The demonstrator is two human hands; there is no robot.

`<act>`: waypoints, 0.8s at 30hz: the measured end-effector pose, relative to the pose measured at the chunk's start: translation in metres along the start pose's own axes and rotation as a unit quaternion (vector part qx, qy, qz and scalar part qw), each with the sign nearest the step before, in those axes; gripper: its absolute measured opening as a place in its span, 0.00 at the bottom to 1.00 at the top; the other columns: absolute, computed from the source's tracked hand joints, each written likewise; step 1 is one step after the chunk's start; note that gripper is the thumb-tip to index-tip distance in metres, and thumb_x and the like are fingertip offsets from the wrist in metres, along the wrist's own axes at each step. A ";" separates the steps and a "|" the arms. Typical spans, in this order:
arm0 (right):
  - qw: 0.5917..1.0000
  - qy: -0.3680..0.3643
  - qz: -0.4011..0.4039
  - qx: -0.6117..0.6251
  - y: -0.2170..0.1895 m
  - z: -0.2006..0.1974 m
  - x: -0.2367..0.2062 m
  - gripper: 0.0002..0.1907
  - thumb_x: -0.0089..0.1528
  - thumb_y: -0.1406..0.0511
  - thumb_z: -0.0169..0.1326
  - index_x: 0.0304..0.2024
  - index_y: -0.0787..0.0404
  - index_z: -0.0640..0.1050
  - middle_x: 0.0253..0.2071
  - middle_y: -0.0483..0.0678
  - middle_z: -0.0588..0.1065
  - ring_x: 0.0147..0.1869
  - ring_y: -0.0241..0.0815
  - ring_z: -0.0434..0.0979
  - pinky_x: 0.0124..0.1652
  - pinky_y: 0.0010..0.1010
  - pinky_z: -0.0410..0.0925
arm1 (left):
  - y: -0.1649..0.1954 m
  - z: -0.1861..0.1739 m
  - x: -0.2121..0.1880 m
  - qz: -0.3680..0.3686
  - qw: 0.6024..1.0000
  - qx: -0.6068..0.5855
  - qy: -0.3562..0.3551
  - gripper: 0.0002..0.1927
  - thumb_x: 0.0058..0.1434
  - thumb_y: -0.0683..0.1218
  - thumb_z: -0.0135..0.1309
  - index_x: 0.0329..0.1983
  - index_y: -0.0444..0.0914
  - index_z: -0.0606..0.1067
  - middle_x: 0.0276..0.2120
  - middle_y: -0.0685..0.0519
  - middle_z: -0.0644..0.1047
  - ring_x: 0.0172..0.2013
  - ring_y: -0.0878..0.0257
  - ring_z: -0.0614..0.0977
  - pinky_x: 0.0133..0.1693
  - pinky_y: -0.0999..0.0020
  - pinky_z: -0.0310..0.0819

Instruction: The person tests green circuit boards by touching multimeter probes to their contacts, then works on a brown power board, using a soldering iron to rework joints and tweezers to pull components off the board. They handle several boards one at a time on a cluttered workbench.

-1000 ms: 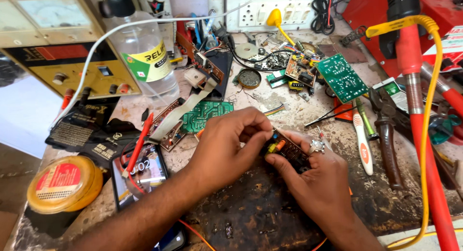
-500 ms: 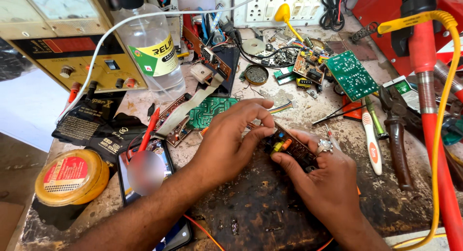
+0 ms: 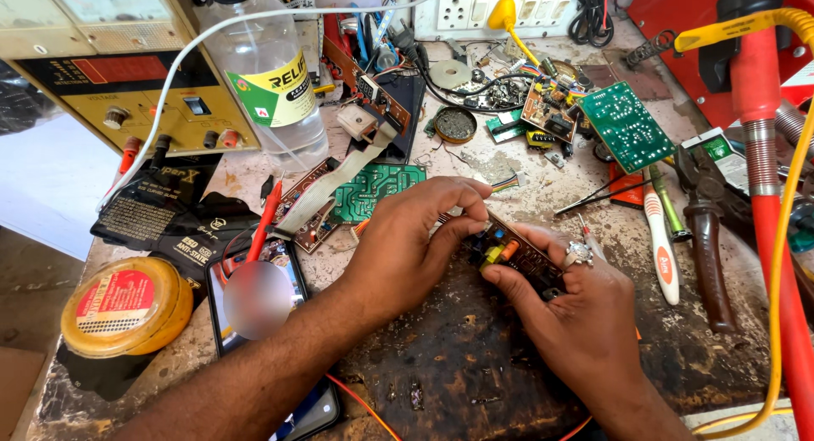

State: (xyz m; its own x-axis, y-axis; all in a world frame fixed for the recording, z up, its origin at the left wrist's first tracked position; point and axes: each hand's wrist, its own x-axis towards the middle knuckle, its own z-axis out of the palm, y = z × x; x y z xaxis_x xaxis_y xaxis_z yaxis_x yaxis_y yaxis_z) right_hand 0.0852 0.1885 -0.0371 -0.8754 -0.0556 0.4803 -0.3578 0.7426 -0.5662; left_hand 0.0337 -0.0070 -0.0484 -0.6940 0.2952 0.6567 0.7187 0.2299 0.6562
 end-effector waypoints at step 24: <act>0.997 0.024 -0.072 -0.015 -0.001 0.001 -0.002 0.23 0.53 0.60 0.69 0.48 0.61 0.81 0.42 0.52 0.82 0.45 0.49 0.84 0.44 0.37 0.74 | 0.012 -0.011 -0.002 0.062 0.993 0.098 -0.036 0.07 0.67 0.38 0.56 0.47 0.35 0.73 0.46 0.44 0.80 0.47 0.46 0.84 0.46 0.58 0.80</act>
State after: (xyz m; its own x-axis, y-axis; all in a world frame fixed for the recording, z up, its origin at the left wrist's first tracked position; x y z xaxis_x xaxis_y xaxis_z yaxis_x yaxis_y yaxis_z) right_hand 0.0872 0.1871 -0.0383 -0.7989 -0.1315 0.5869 -0.4682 0.7486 -0.4695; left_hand 0.0428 -0.0149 -0.0380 -0.6007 0.3961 0.6944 0.7972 0.3624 0.4829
